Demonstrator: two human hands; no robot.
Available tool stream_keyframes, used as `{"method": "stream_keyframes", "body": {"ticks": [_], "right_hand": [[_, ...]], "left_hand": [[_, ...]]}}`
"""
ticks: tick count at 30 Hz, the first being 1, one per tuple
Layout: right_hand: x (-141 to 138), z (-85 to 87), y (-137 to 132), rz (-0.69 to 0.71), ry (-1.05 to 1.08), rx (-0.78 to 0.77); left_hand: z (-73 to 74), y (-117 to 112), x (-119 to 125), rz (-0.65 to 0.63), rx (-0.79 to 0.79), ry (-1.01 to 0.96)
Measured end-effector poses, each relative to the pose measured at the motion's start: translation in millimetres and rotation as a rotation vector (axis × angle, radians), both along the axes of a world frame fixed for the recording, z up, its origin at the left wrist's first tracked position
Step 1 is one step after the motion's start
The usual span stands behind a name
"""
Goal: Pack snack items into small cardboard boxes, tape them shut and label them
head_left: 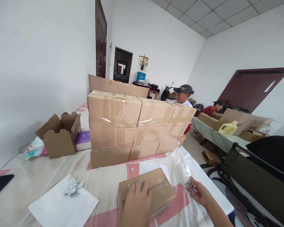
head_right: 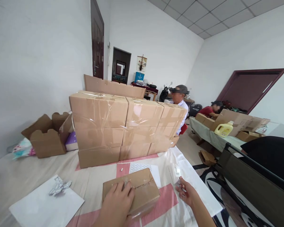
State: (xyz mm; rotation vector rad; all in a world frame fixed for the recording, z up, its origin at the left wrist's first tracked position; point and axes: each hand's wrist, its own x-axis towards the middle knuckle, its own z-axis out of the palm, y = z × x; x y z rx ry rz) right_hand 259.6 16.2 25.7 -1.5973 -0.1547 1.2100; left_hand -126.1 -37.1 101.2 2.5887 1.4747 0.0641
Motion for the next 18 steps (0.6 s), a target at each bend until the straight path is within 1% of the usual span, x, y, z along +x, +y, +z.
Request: {"method": "stream_keyframes", "body": {"ticks": [9, 14, 18], "right_hand": [[-3.5, -1.2, -0.1, -0.015, 0.009, -0.004], [-3.9, -1.6, -1.9, 0.010, -0.004, -0.016], [-5.0, 0.5, -6.4, 0.037, 0.026, 0.033]], "left_hand": [[4.9, -1.0, 0.2, 0.004, -0.002, 0.010], [5.2, -2.7, 0.2, 0.006, 0.021, 0.002], [7.0, -3.2, 0.1, 0.020, 0.042, -0.012]]}}
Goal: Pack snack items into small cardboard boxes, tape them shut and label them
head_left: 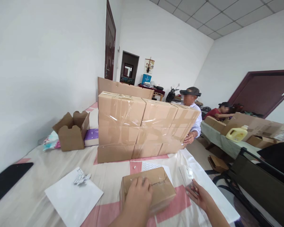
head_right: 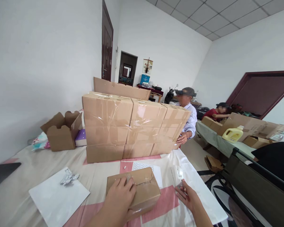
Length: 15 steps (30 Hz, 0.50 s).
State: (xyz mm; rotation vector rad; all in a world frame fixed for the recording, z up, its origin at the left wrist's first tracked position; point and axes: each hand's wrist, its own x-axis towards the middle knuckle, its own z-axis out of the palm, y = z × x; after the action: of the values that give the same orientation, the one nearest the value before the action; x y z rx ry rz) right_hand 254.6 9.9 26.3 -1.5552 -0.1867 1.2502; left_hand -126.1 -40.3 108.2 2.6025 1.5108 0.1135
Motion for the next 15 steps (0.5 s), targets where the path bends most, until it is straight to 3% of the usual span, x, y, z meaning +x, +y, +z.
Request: {"method": "stream_keyframes", "body": {"ticks": [10, 15], "right_hand": [[6.8, -8.1, -7.5, 0.052, 0.098, 0.097], [9.7, -15.9, -6.9, 0.049, 0.107, 0.114]], "left_hand": [[-1.4, 6.5, 1.3, 0.004, -0.044, 0.008], [-20.3, 16.1, -4.3, -0.042, 0.121, -0.069]]}}
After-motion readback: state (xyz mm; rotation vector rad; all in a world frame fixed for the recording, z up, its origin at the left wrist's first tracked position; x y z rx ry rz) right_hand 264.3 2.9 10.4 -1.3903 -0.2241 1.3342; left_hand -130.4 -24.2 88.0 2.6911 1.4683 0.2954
